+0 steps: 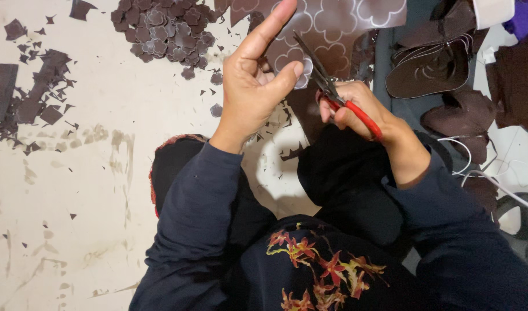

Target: The person sits on the floor and uses red-handled scissors to cut flower-shaped pieces from a brown patterned sheet. They repeatedly trim the edges of each shape and place the finished pieces into a growing pile on the floor.

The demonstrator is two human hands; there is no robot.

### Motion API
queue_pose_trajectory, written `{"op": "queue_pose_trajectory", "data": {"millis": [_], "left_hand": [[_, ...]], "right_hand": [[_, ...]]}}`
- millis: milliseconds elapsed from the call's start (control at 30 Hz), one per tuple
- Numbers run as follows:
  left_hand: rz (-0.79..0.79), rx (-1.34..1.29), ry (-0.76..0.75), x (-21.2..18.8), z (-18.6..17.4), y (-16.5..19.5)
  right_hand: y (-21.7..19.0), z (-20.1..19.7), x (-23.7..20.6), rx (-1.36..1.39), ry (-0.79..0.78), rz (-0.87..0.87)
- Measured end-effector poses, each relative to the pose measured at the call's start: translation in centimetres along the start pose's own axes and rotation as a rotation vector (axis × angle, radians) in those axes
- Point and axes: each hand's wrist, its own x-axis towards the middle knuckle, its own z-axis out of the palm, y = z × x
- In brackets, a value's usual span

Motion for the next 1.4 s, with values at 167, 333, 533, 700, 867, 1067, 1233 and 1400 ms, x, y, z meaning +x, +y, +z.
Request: {"op": "queue_pose_trajectory", "data": {"millis": [167,333,533,700,867,1067,1233,1400], "left_hand": [[0.022,0.063,0.008,-0.1,0.0,-0.2],[0.015,0.045,0.001,0.0,-0.2,-0.1],[-0.054,-0.068,-0.007,0.0,0.0,0.6],[-0.106,-0.064,-0.058,0.3,-0.2,1.5],[-0.187,-0.088,-0.112,0.5,-0.4,2.3],[-0.23,-0.07,-0.142,0.7,-0.3,3.0],[-0.282,-0.002,-0.156,0.8,-0.4,3.5],[-0.327,-0.05,-0.161,1.1,-0.3,3.8]], "right_hand": [[0.1,0.1,0.1,0.006,-0.002,0.018],[-0.1,-0.5,-0.1,-0.007,-0.009,0.023],[0.2,-1.6,-0.3,0.023,-0.045,0.03],[1.3,-3.1,-0.9,-0.066,-0.11,-0.005],[1.8,-4.2,-1.5,-0.131,-0.146,0.02],[2.0,-4.6,-2.0,-0.2,-0.16,-0.027],[1.8,-4.6,-2.2,-0.102,-0.175,0.096],[1.2,-4.2,-2.3,-0.028,-0.197,0.087]]}}
